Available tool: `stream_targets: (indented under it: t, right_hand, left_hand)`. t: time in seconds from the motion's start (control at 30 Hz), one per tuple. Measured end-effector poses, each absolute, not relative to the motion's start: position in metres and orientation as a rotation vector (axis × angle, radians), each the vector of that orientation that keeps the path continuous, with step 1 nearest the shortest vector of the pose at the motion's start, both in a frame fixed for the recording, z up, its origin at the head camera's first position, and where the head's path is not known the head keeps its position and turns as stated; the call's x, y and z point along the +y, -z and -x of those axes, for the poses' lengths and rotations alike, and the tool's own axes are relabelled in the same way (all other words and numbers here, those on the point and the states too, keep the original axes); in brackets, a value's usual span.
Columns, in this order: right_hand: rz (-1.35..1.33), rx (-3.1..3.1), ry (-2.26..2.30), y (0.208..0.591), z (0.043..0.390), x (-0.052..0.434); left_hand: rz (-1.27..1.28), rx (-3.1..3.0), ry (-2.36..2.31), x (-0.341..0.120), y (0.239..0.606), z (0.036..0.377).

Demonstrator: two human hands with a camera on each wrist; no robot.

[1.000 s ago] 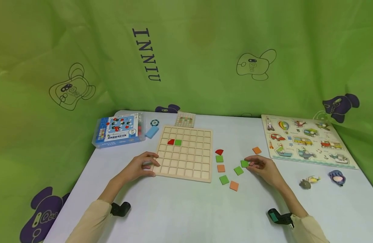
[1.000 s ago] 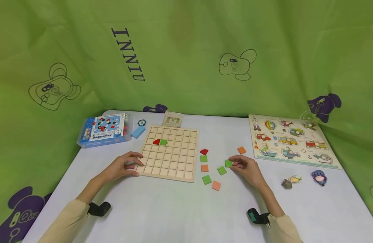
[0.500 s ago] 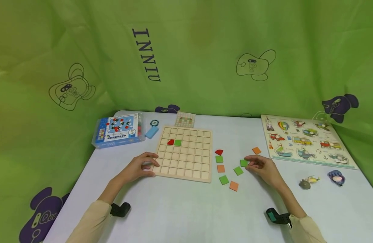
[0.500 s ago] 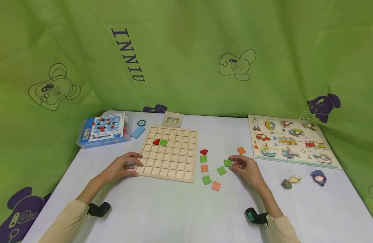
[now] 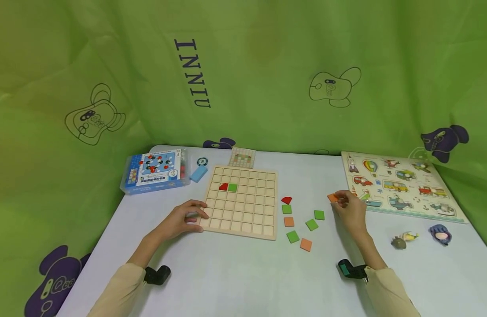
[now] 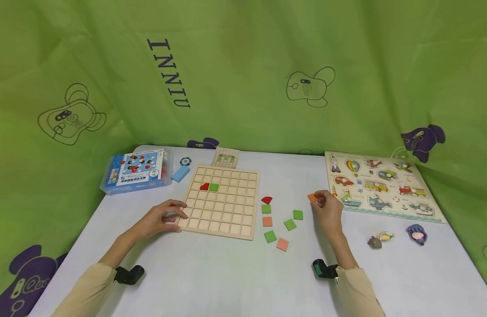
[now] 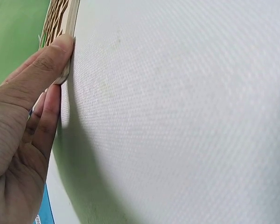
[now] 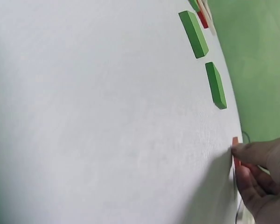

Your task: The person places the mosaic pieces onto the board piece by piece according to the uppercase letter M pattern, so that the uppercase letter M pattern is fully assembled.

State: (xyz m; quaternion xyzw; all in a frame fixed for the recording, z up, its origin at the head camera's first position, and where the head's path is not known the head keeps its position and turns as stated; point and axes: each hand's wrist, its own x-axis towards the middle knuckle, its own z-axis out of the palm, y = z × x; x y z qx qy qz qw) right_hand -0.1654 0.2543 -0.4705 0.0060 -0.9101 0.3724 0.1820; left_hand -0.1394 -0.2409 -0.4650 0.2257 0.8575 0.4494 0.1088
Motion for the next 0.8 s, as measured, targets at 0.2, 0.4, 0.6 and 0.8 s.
stream_targets:
  t: [0.2,0.4,0.6,0.8]
  right_hand:
    - [0.093,-2.567,-1.088,0.472,0.175,0.248]
    - [0.155,-2.542,-1.09,0.474,0.184,0.244]
    - [0.107,-2.485,-1.18,0.472,0.193,0.235]
    - [0.019,-2.566,-1.269,0.464,0.206,0.214]
  left_hand:
    - [-0.658,2.512,-1.335,-0.242,0.465,0.14]
    - [-0.657,2.506,-1.334,-0.242,0.464,0.14]
    - [-0.681,2.492,-1.355,-0.241,0.463,0.139]
    - [-0.659,2.486,-1.356,-0.24,0.462,0.137]
